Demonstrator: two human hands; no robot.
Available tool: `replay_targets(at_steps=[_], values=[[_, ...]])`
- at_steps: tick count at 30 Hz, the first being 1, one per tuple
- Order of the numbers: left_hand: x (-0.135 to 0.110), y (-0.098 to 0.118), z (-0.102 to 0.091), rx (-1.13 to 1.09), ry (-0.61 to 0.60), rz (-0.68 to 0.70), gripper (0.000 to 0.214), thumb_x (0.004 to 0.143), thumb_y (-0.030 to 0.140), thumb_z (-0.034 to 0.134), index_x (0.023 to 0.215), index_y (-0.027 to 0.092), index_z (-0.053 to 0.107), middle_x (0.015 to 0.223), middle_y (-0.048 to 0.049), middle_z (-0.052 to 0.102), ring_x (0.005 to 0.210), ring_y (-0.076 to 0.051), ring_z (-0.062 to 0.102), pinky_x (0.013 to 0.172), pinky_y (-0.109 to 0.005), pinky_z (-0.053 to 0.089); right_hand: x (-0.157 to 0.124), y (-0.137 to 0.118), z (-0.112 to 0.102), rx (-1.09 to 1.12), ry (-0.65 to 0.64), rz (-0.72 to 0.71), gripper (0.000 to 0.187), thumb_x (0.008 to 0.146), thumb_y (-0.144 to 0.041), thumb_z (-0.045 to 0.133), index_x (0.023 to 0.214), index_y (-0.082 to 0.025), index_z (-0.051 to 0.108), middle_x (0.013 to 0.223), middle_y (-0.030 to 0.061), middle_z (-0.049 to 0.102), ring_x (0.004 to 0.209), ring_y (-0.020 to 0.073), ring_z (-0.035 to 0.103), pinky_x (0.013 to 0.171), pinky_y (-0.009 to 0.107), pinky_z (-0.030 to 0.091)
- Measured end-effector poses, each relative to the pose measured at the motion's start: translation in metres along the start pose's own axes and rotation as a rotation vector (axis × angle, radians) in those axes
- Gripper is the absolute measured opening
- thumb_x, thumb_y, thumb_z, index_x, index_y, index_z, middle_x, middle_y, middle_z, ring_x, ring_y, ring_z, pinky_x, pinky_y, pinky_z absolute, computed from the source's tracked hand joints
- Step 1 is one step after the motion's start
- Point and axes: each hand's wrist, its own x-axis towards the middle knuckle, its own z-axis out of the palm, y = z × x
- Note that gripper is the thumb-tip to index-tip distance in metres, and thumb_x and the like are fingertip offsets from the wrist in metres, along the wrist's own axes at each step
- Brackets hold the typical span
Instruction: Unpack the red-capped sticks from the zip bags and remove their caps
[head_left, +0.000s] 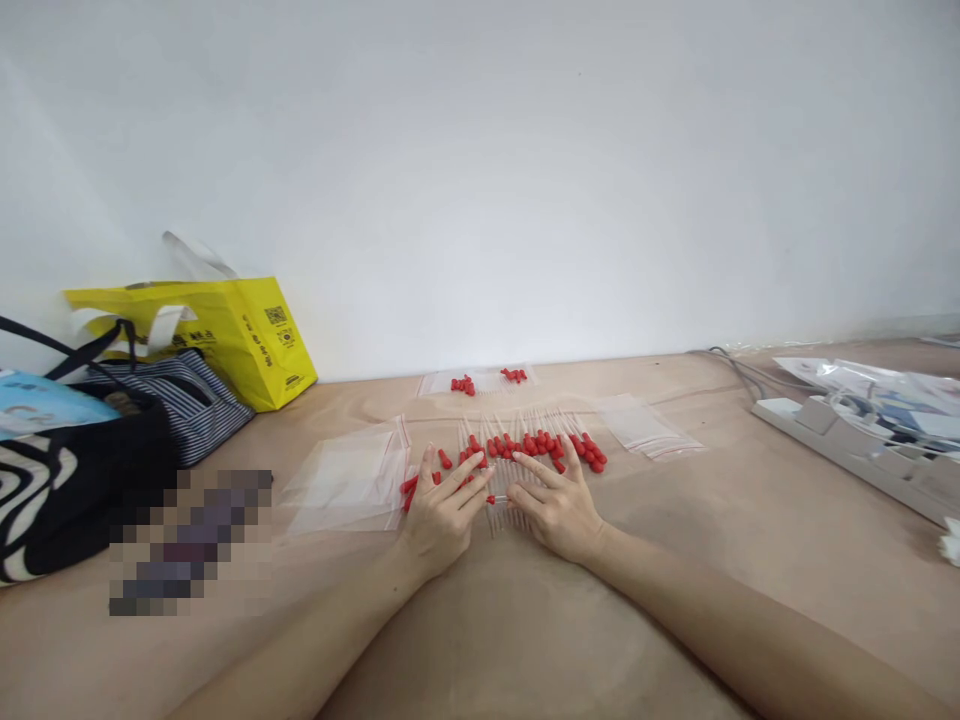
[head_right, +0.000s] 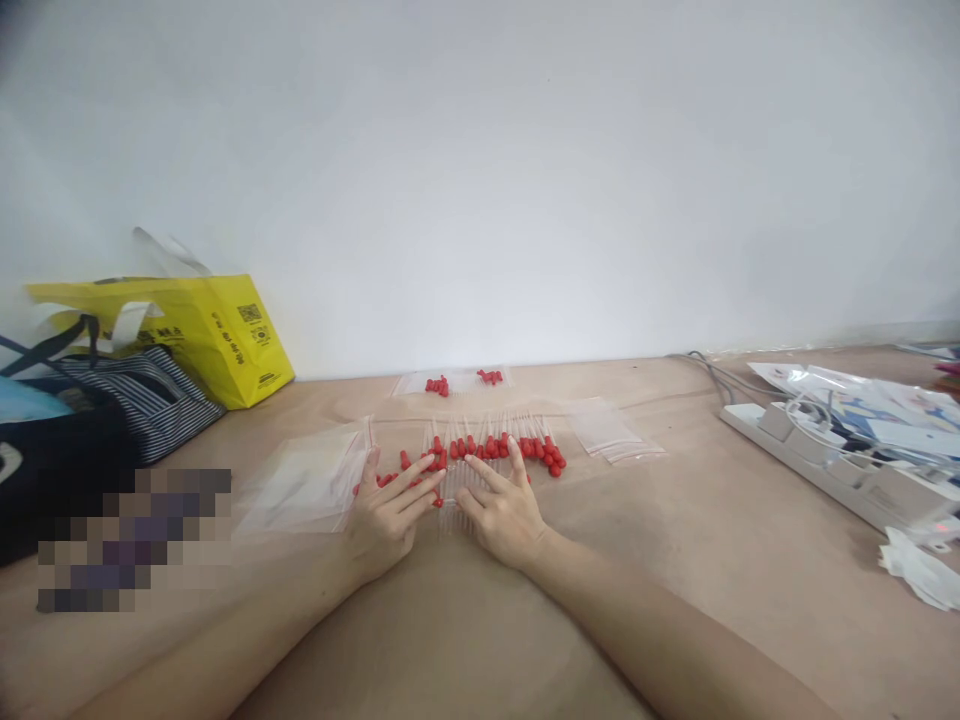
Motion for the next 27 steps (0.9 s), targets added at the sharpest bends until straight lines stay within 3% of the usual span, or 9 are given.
replay_targets(at_steps=[5, 8, 11, 15, 18, 22, 27], values=[[0.000, -0.001, -0.005, -0.011, 0.001, -0.115, 0.028, 0.084, 0.014, 0.037, 0.079, 0.021, 0.063, 0.099, -0.0016, 0.066, 0.101, -0.020, 0.055, 0.100, -0.056, 0.009, -0.001, 0.003, -0.003, -0.005, 0.026, 0.108, 0.016, 0.084, -0.020, 0.044, 0.077, -0.021, 0.059, 0.067, -0.0012, 0.066, 0.099, 0.0171, 0.052, 0.098, 0.048, 0.010], [0.004, -0.008, -0.010, 0.003, -0.013, -0.244, 0.023, 0.084, 0.024, 0.042, 0.079, 0.023, 0.064, 0.091, -0.0014, 0.067, 0.091, -0.020, 0.057, 0.094, -0.048, 0.027, 0.004, 0.008, -0.008, -0.014, -0.004, 0.225, 0.016, 0.083, -0.027, 0.046, 0.080, -0.023, 0.061, 0.075, 0.0004, 0.066, 0.081, 0.0158, 0.055, 0.085, 0.039, 0.028], [0.010, -0.025, -0.016, 0.011, -0.110, -0.458, 0.023, 0.081, 0.031, 0.044, 0.083, 0.023, 0.065, 0.082, -0.0032, 0.065, 0.080, -0.019, 0.057, 0.077, -0.036, 0.041, 0.011, 0.017, -0.015, 0.037, -0.148, 0.417, 0.021, 0.084, -0.028, 0.043, 0.085, -0.023, 0.063, 0.080, 0.0031, 0.064, 0.073, 0.0149, 0.055, 0.067, 0.028, 0.035], [0.012, -0.057, -0.020, -0.041, -0.306, -0.827, 0.024, 0.075, 0.038, 0.049, 0.091, 0.024, 0.060, 0.077, 0.0005, 0.063, 0.072, -0.017, 0.057, 0.067, -0.029, 0.041, 0.018, 0.034, -0.019, 0.276, -0.391, 0.720, 0.019, 0.080, -0.025, 0.047, 0.092, -0.018, 0.060, 0.073, 0.0026, 0.064, 0.065, 0.0130, 0.057, 0.057, 0.022, 0.037], [0.010, -0.071, -0.017, -0.131, -0.448, -0.999, 0.032, 0.070, 0.044, 0.051, 0.094, 0.023, 0.052, 0.072, 0.0036, 0.063, 0.067, -0.015, 0.058, 0.062, -0.026, 0.040, 0.020, 0.041, -0.014, 0.353, -0.466, 0.830, 0.020, 0.074, -0.026, 0.053, 0.089, -0.014, 0.061, 0.061, 0.0015, 0.062, 0.057, 0.0131, 0.057, 0.052, 0.021, 0.037], [0.010, -0.073, -0.012, -0.144, -0.581, -1.009, 0.032, 0.065, 0.051, 0.052, 0.078, 0.022, 0.053, 0.074, 0.0025, 0.064, 0.073, -0.017, 0.059, 0.063, -0.026, 0.038, 0.019, 0.040, 0.000, 0.303, -0.421, 0.829, 0.016, 0.070, -0.025, 0.058, 0.081, -0.014, 0.061, 0.064, 0.0039, 0.064, 0.058, 0.0151, 0.059, 0.051, 0.022, 0.039], [0.018, -0.076, -0.010, -0.075, -0.632, -1.002, 0.042, 0.064, 0.062, 0.048, 0.073, 0.022, 0.056, 0.079, -0.0006, 0.065, 0.078, -0.020, 0.059, 0.073, -0.033, 0.037, 0.016, 0.034, 0.011, 0.219, -0.381, 0.773, 0.014, 0.070, -0.024, 0.060, 0.080, -0.015, 0.058, 0.064, 0.0053, 0.064, 0.058, 0.0168, 0.061, 0.050, 0.023, 0.040]])
